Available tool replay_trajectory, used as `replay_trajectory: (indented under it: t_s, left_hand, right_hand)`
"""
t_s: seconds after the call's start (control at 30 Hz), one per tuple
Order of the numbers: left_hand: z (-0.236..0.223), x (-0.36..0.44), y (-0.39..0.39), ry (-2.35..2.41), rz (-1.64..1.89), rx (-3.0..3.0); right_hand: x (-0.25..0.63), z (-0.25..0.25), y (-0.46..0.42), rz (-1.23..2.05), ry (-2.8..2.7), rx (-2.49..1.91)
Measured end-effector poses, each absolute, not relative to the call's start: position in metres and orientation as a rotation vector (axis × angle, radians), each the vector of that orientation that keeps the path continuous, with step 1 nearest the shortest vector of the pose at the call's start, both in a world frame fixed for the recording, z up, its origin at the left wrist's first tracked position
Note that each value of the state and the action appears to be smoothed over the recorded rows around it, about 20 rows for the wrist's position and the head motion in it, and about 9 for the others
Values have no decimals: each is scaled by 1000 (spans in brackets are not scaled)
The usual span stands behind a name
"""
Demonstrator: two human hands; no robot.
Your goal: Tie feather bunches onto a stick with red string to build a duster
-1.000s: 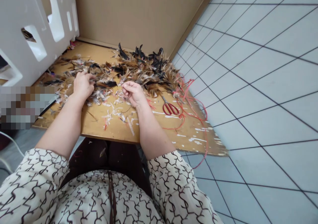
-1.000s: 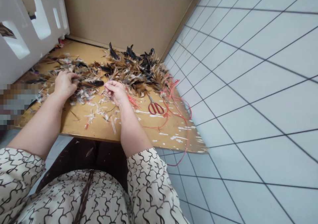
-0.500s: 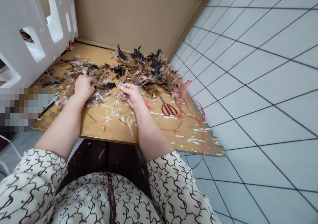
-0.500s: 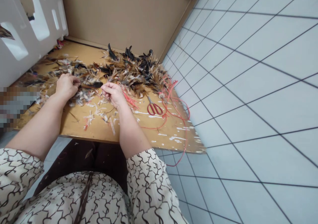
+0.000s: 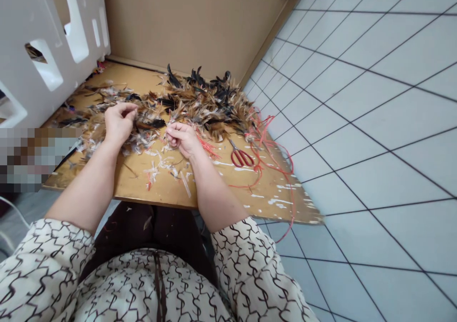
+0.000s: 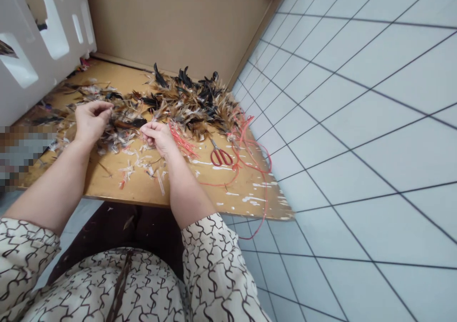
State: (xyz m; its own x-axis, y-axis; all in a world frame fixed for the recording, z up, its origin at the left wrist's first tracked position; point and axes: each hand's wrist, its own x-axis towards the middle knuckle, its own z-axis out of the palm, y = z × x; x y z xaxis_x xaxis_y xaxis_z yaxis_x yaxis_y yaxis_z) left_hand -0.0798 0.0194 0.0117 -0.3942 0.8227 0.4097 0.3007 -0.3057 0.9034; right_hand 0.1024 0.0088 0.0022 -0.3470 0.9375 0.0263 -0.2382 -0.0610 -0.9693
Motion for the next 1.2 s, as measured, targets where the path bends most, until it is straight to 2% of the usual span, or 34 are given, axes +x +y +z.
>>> replay_trajectory:
  t_s: [0.2, 0.47, 0.8, 1.0, 1.2]
  left_hand:
    - [20, -70, 13, 1105, 1788, 1039]
    - [18, -57, 7, 895, 1601, 982]
    - [16, -49, 4, 917, 1464, 1040]
    - [16, -55, 7, 956, 1511, 1019]
    - [13, -50, 5, 955, 1381, 1061]
  right_hand:
    - [97, 1, 7, 1548, -1253, -867]
    - [89, -3, 5, 1466, -1331, -843]
    - [84, -2, 0, 1425, -1429, -916]
    - [93, 4, 3, 1529, -1295, -824]
    - [93, 5, 2, 1535, -1327, -830]
